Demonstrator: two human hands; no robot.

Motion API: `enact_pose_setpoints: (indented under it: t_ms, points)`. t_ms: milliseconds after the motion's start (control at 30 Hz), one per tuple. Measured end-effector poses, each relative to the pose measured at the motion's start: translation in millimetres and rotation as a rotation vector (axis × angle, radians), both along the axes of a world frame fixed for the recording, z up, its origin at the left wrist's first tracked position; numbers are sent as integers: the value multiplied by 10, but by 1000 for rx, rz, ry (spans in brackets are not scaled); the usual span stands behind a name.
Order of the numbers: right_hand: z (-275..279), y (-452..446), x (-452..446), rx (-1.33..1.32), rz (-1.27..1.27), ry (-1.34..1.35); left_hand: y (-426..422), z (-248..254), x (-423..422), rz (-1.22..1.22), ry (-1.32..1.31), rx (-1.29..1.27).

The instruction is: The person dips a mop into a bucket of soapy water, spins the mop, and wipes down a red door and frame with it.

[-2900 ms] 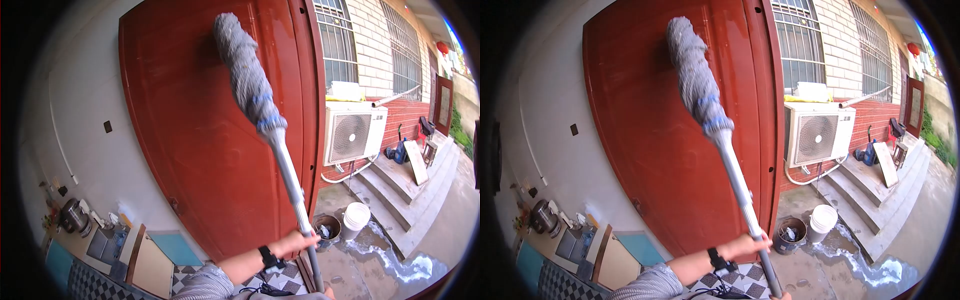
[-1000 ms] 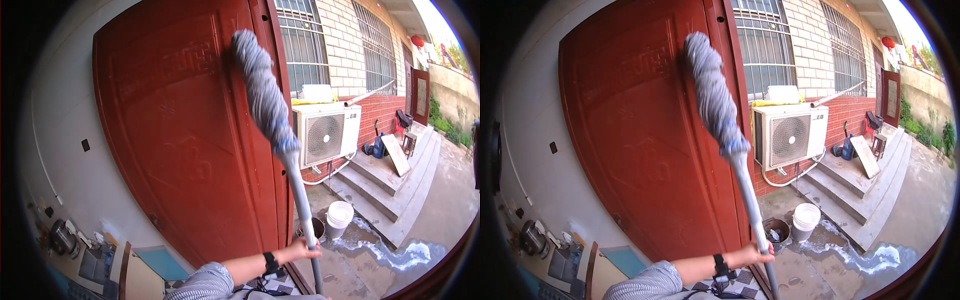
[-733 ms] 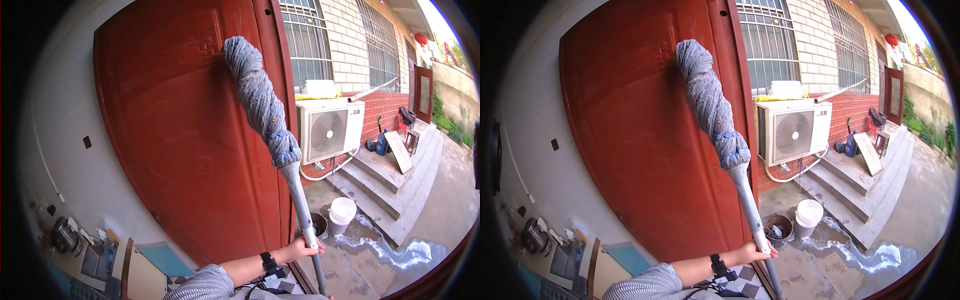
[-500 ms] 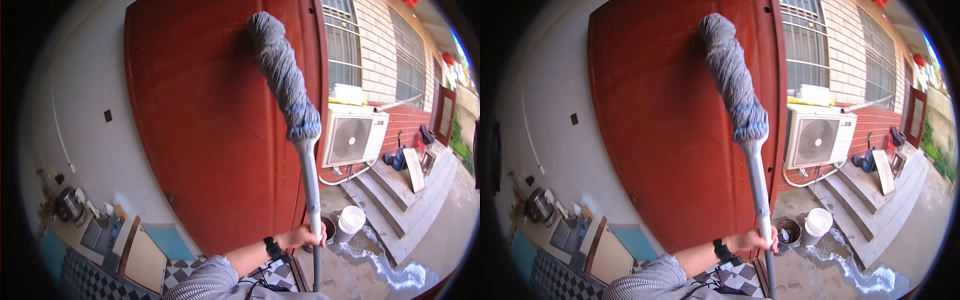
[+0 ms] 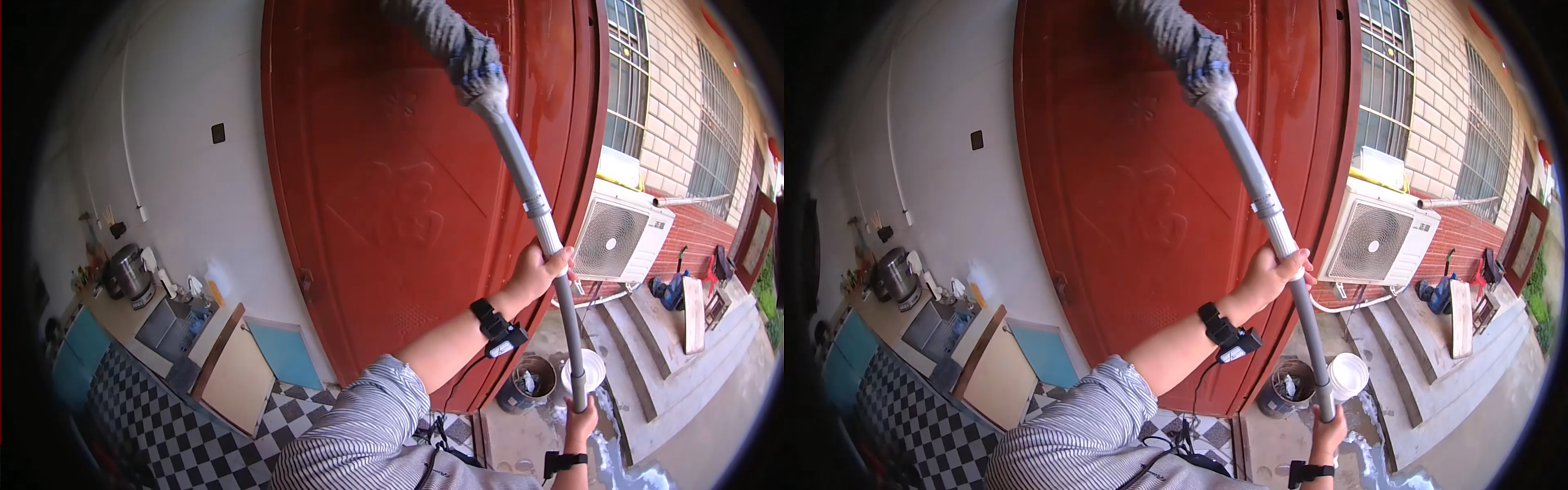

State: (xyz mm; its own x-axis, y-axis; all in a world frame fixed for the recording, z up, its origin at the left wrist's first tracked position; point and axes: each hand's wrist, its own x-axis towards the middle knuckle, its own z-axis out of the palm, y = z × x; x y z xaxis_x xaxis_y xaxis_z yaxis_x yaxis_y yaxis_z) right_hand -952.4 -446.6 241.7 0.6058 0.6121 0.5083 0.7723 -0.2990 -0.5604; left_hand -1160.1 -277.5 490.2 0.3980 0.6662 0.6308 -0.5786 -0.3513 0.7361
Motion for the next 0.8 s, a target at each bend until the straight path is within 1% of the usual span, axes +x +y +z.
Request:
enact_pose_setpoints:
  t_ms: [67, 100, 133, 200, 233, 300, 367, 400, 467, 533, 633, 667, 733, 800]
  points:
    - [91, 47, 154, 31, -12, -68, 10, 15, -30, -3, -26, -28]
    - [138, 72, 188, 102, -35, -154, 16, 24, -42, -5, -50, -58]
    - [201, 55, 241, 25, -10, -129, 16, 4, -48, -3, -55, -60]
    - [67, 76, 404, 127, 19, -200, 6, -108, -24, -22, -63, -88]
    - [9, 53, 466, 128, 23, -206, 9, -192, 1, -41, -53, -76]
    - [-38, -96, 518, 2, -26, -193, -65, -359, 46, -71, -74, -72]
    - [-164, -247, 673, 7, -34, -225, -169, -546, 108, -106, -116, -49]
    - [-233, -318, 774, 15, -41, -258, -250, -635, 137, -131, -149, -94]
    - [-367, -467, 966, -12, -33, -262, -349, -849, 180, -138, -130, -121]
    - [-399, -629, 974, -27, -20, -256, -457, -1058, 206, -158, -158, -175]
    - [-681, -842, 986, -163, 23, -182, -590, -1292, 121, -126, -113, -217]
    - [-503, -893, 755, -108, 86, -145, -596, -1334, 68, -125, -96, -226]
    - [-579, -914, 557, -302, 130, -53, -626, -1381, -106, -74, -63, -234]
    - [-680, -829, 371, -364, 201, 16, -636, -1309, -295, -16, -90, -268]
